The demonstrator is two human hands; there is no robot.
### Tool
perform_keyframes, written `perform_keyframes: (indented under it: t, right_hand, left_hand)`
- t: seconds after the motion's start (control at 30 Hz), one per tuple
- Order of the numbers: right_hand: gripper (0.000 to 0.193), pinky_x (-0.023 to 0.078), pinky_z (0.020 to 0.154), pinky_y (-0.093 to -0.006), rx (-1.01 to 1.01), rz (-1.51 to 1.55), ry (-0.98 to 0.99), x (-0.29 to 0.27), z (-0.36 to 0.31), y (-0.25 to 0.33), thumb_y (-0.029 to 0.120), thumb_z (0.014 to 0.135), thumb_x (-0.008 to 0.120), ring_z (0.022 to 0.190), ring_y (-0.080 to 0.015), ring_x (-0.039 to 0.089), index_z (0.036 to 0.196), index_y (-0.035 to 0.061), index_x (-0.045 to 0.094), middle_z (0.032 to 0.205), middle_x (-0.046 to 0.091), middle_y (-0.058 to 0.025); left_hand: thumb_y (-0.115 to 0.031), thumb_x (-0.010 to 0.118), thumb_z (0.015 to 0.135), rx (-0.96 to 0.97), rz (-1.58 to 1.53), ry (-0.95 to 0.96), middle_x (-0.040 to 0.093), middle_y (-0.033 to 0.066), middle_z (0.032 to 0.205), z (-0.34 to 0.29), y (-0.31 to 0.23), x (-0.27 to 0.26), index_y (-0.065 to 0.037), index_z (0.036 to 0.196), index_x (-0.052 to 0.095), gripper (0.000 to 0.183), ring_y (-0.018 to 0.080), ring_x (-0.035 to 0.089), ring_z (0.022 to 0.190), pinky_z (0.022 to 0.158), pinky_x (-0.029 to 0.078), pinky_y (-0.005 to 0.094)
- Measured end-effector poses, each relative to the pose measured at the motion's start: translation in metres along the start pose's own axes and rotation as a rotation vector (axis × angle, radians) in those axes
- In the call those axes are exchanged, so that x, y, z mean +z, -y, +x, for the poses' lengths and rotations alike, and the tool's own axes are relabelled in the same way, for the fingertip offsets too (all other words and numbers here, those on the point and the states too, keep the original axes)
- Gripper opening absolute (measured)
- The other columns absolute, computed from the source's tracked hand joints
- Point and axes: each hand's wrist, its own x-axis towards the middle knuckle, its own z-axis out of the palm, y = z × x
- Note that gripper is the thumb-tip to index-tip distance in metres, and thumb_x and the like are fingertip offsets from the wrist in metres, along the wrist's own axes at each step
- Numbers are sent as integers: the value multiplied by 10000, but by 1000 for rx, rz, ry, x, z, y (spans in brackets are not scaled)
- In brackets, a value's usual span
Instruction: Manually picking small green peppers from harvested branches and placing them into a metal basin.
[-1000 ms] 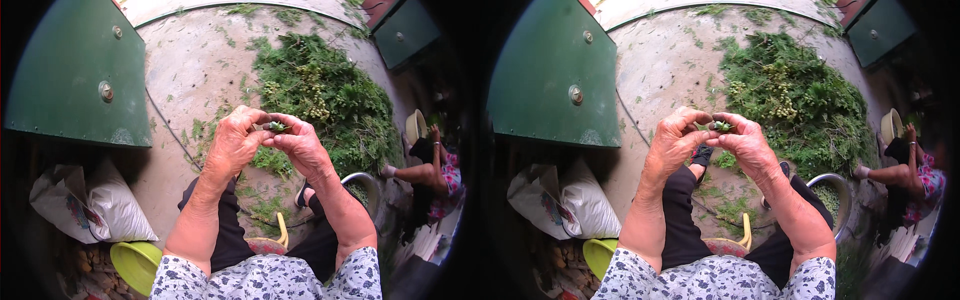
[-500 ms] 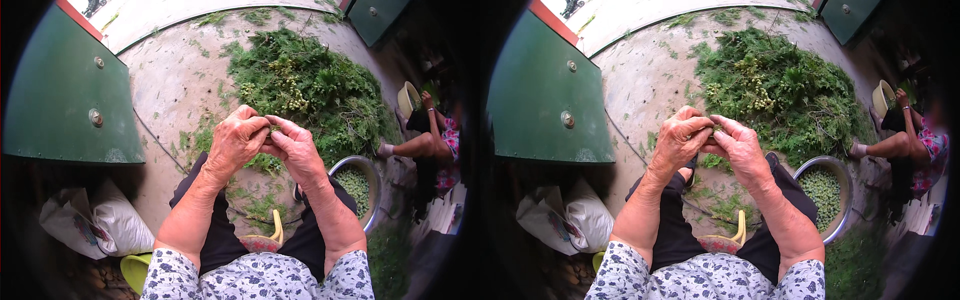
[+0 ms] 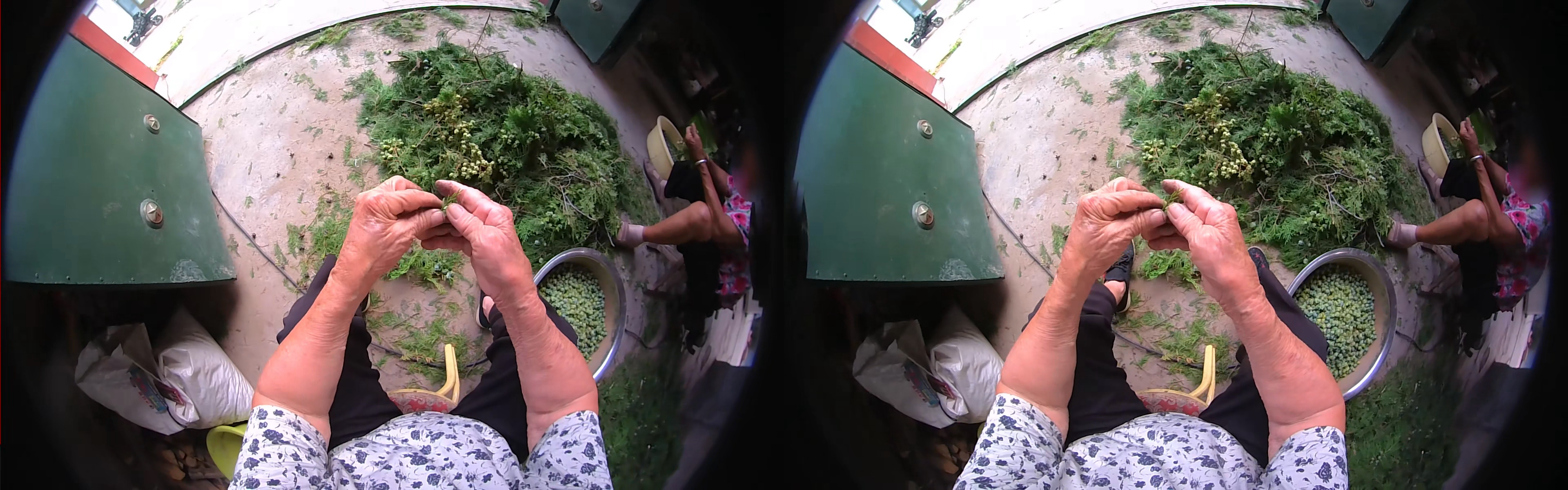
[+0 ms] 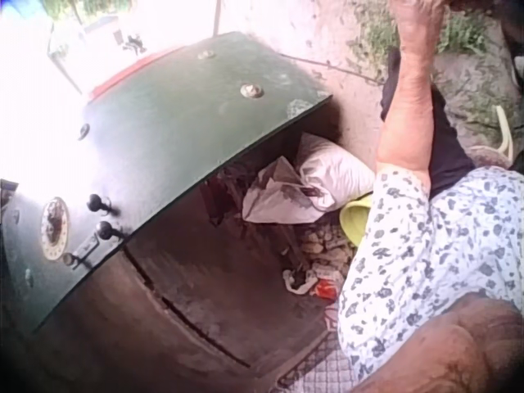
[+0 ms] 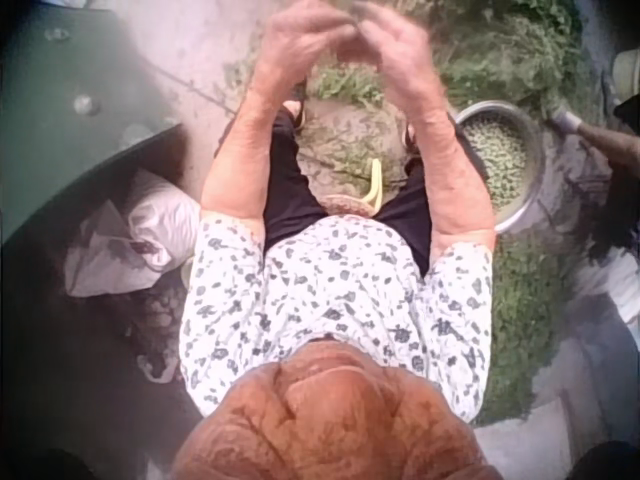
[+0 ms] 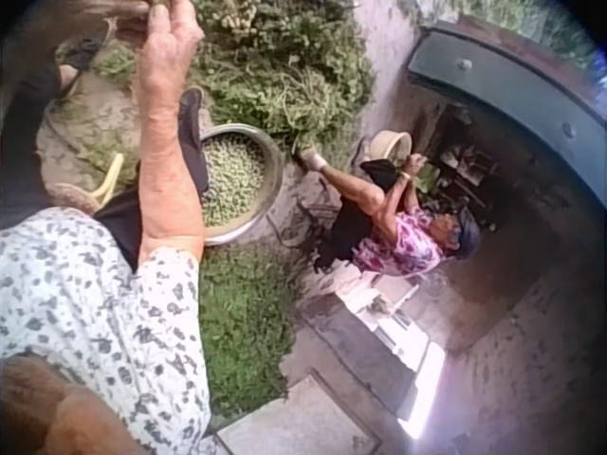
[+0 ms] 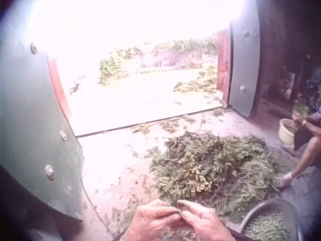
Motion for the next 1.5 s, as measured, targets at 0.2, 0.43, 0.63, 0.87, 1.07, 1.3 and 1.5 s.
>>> perform_keyframes:
  t: [0.2, 0.43, 0.63, 0.87, 1.07, 1.3, 1.5]
  right_hand:
    - [392, 539, 680, -276, -38, -165, 85, -2, 1, 4, 68, 915, 424, 750, -167, 634, 1287, -35, 352, 879, 611, -120]
    - [400, 535, 681, -270, -36, -191, 159, -3, 1, 5, 36, 888, 424, 752, -163, 628, 1276, -32, 356, 858, 588, -108]
    - [337, 514, 642, -256, 17, 117, -19, -6, 5, 2, 45, 851, 545, 740, -137, 593, 1158, -51, 444, 885, 566, -95]
    - [227, 466, 553, -212, -21, 160, -38, 0, 7, -9, 56, 810, 628, 675, -102, 575, 994, -32, 529, 790, 585, -52]
    - [139, 458, 534, -197, -150, -464, -70, -28, 0, 8, 13, 824, 543, 630, -69, 555, 951, -8, 596, 771, 593, -27]
    - [227, 482, 637, -214, -196, -677, -412, -119, -38, 50, 34, 830, 491, 711, -89, 567, 1030, -11, 588, 876, 590, -59]
    - [304, 434, 815, -322, 61, -1473, -462, -235, -119, 41, 127, 741, 536, 902, -240, 571, 998, -20, 604, 977, 585, -125]
  left_hand:
    - [-76, 664, 750, -20, -46, -25, 584, 52, 739, 1, -1, 0, 26, 833, 650, 133, 135, 540, 680, 643, 436, 253]
    - [-63, 608, 796, -439, -525, 55, 573, 11, 755, 2, 0, -6, -8, 812, 593, 59, 94, 521, 666, 610, 427, 235]
    - [-79, 596, 838, -495, -980, -98, 617, 28, 838, 3, 9, 4, -54, 915, 586, 81, 111, 584, 752, 661, 471, 247]
    - [-113, 604, 840, -442, -895, -88, 596, 9, 806, 1, 7, 19, -47, 898, 584, 91, 98, 558, 705, 644, 454, 235]
    - [-160, 592, 855, -356, -685, -182, 572, -5, 757, 6, 11, 11, -46, 880, 585, 116, 87, 532, 665, 662, 437, 240]
    - [-91, 644, 778, -315, -178, 427, 628, 26, 693, -18, -4, 5, -12, 867, 646, 119, 121, 568, 600, 572, 473, 288]
    - [17, 594, 685, 134, 308, 730, 630, 135, 955, -39, 3, 14, -32, 938, 632, 260, 312, 614, 832, 700, 488, 337]
